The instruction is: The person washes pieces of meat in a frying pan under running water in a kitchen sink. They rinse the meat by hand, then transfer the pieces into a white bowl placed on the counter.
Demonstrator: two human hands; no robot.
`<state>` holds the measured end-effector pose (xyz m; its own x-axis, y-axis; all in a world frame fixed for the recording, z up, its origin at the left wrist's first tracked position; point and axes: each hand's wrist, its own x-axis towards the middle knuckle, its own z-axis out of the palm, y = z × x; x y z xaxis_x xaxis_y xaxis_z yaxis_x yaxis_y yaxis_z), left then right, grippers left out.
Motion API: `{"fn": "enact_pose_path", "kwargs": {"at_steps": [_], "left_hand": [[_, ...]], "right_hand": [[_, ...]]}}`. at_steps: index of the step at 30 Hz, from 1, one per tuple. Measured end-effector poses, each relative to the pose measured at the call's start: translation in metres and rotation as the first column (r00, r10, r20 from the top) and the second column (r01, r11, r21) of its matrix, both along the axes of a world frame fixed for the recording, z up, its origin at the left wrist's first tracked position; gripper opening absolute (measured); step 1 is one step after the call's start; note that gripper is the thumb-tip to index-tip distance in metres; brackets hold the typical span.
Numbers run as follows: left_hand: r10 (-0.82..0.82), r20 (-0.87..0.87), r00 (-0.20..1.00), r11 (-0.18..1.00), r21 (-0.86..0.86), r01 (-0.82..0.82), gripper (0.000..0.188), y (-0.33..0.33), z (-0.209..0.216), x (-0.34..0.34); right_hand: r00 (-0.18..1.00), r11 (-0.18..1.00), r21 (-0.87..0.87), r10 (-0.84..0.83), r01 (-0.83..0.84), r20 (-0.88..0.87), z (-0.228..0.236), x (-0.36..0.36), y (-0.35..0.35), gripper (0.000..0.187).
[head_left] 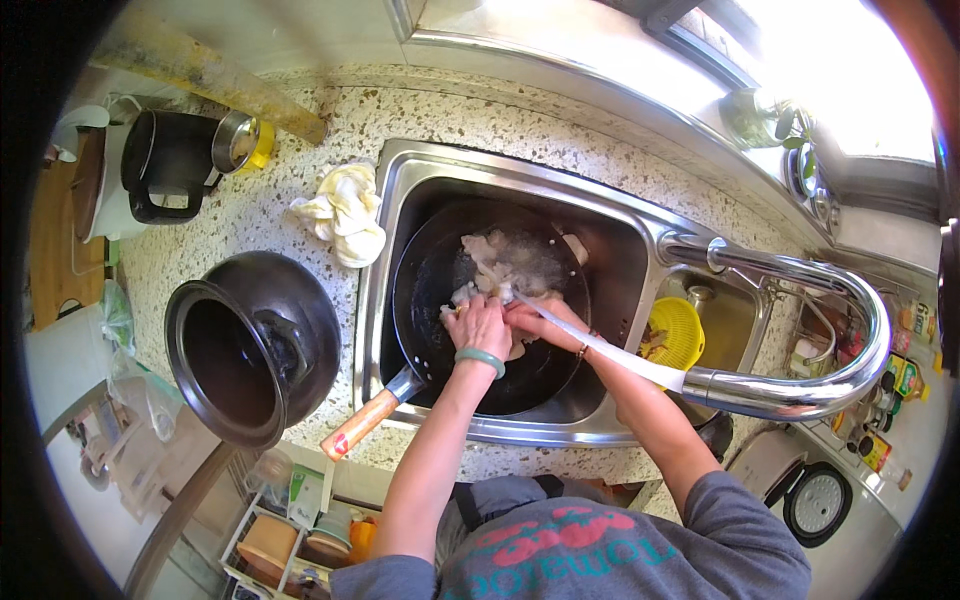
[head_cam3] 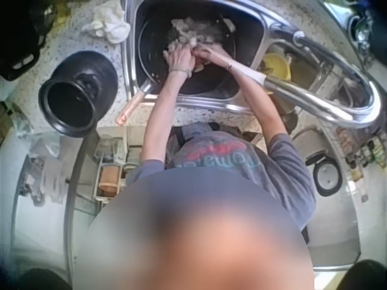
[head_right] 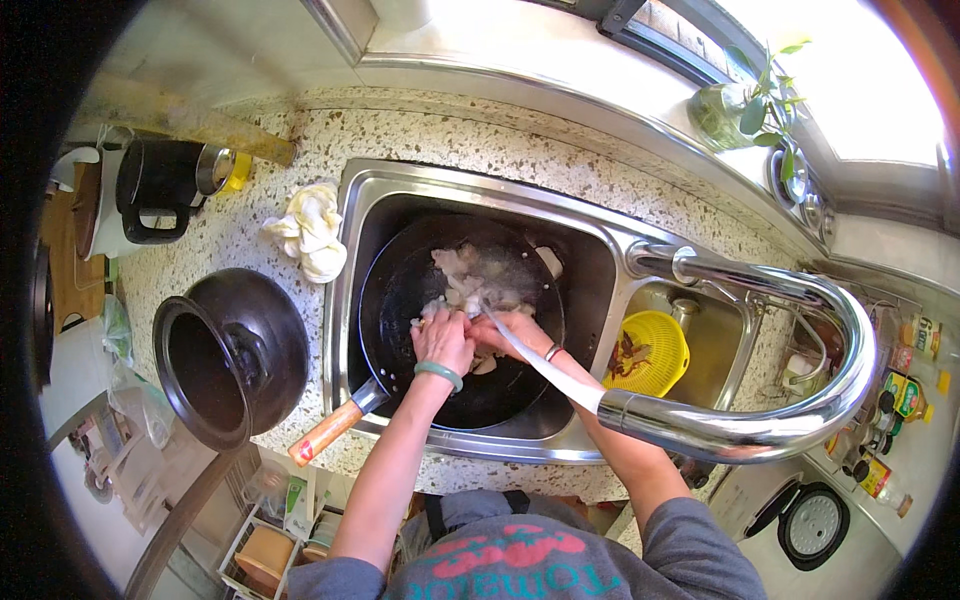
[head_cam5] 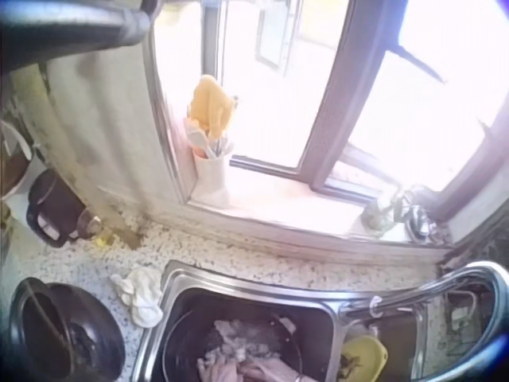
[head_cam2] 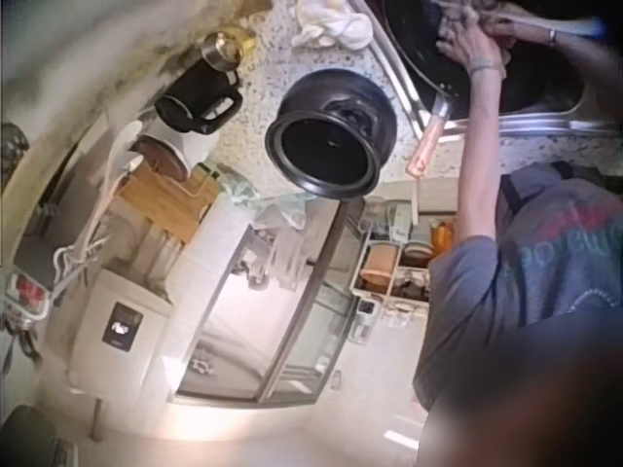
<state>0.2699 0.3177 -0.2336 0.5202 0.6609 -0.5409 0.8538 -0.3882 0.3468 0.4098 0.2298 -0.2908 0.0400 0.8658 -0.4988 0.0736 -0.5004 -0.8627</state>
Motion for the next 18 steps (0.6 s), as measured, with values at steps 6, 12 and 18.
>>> {"fn": "enact_pose_path", "kwargs": {"at_steps": [6, 12, 18], "left_hand": [[0.407, 0.327, 0.853, 0.908, -0.041, -0.418, 0.039, 0.006, -0.031, -0.010], [0.704, 0.413, 0.577, 0.688, -0.198, -0.698, 0.051, 0.012, -0.053, -0.018], [0.620, 0.465, 0.632, 0.773, -0.223, -0.595, 0.040, 0.020, -0.051, -0.015]], "right_hand": [[0.844, 0.961, 0.064, -0.268, 0.270, 0.464, -0.041, 0.020, 0.054, 0.060], [0.695, 0.957, -0.180, 0.290, -0.229, 0.658, -0.017, -0.052, 0.087, 0.044], [0.839, 0.928, 0.268, 0.078, -0.258, 0.538, 0.021, -0.043, -0.013, 0.032]]}}
